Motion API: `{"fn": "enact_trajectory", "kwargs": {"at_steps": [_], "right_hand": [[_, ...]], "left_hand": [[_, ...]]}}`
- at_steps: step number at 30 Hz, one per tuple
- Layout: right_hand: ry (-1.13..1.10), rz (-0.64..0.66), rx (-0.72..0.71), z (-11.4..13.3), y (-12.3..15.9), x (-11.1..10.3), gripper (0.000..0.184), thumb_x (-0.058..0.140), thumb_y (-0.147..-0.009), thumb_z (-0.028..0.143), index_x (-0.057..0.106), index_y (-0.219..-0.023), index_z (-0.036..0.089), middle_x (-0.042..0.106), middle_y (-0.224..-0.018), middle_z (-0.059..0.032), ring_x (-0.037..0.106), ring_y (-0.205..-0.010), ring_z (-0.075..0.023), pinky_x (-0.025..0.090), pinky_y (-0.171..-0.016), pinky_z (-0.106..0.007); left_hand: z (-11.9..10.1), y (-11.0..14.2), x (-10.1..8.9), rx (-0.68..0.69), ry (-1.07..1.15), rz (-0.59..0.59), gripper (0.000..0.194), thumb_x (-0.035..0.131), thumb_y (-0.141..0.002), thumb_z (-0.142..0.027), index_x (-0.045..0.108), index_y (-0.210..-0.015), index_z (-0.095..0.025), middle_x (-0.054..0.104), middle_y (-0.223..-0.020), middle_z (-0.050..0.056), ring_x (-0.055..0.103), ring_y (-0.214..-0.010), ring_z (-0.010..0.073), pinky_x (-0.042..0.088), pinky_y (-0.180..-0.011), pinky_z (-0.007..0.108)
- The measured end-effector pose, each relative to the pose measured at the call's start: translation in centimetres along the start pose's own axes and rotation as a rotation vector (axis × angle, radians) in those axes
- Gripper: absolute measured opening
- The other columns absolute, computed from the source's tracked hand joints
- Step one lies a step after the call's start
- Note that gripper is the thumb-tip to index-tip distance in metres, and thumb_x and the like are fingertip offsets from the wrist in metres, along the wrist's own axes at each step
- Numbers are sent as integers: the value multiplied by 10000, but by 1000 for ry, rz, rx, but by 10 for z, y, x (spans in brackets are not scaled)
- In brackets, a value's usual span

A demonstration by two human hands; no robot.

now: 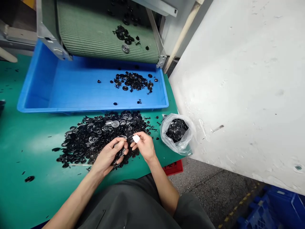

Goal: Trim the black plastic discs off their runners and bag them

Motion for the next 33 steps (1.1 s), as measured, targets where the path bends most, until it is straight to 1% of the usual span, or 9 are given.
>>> {"fn": "enact_trajectory", "kwargs": {"at_steps": [3, 5, 8, 11, 15, 20, 24, 28, 33], "right_hand": [[24, -7, -46, 1, 14, 2, 207, 585, -848, 313, 632, -1009, 193, 676, -733, 3, 664, -581, -122, 569, -535, -227], [167, 39, -110, 4, 23, -1, 245, 559, -848, 245, 643, -1075, 208, 692, -812, -4, 671, -611, -123, 572, -557, -232], [481, 147, -228, 10, 34, -10, 253, 546, -809, 130, 692, -996, 216, 707, -863, -12, 669, -716, -137, 556, -648, -239], [643, 264, -279, 17, 38, -16, 285, 529, -776, 54, 697, -942, 214, 703, -835, 2, 652, -745, -133, 516, -674, -224], [730, 347, -278, 21, 37, -12, 306, 549, -788, 62, 663, -1015, 233, 678, -742, 46, 621, -652, -116, 474, -631, -208], [694, 312, -369, 11, 42, 2, 331, 488, -870, 119, 592, -1169, 216, 722, -841, 6, 680, -756, -151, 505, -691, -238], [658, 172, -432, 2, 44, 9, 297, 453, -886, 146, 606, -1132, 211, 715, -813, -11, 677, -724, -156, 510, -687, -239], [674, 193, -407, 5, 28, 10, 344, 420, -852, 82, 610, -1108, 213, 684, -805, 2, 649, -724, -148, 506, -711, -242], [936, 126, -377, 13, -10, 9, 370, 441, -871, 78, 607, -1179, 198, 627, -1091, -70, 628, -929, -191, 502, -831, -304]], "left_hand": [[4, 1, 6, 40, -154, -19, 313, 712, -809, -482, 608, -877, -195, 589, -623, -26, 490, -460, 94, 381, -335, 153], [3, 4, 3, 32, -233, -7, 323, 695, -806, -505, 596, -813, -197, 582, -601, -29, 487, -448, 96, 380, -345, 162], [-3, 10, -7, -36, -401, 113, 334, 663, -818, -517, 587, -759, -197, 573, -579, -33, 456, -419, 87, 361, -353, 165], [-12, 16, -14, -62, -597, 230, 328, 630, -846, -506, 582, -745, -197, 582, -583, -30, 450, -424, 86, 362, -373, 164], [-14, 17, -14, 1, -673, 162, 331, 585, -874, -516, 585, -772, -201, 612, -592, -24, 456, -387, 83, 344, -375, 169], [-8, 19, -10, 63, -609, 73, 354, 583, -869, -539, 577, -771, -199, 585, -561, -37, 477, -371, 89, 352, -369, 175], [-5, 19, -6, 66, -505, 24, 356, 590, -864, -541, 562, -761, -202, 565, -548, -46, 464, -358, 84, 361, -351, 177], [-2, 14, -9, 70, -391, -42, 343, 643, -840, -511, 552, -738, -196, 573, -559, -38, 451, -369, 78, 359, -344, 175], [-4, 14, -22, 100, -92, -138, 300, 685, -850, -417, 633, -1045, -195, 609, -618, -22, 505, -469, 95, 388, -376, 160]]}}
Point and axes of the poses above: each hand's wrist, its own y-axis away from the middle knuckle, its own x-axis out of the palm, z = x × y, the point moved 1 cm from there along -y, towards the middle knuckle
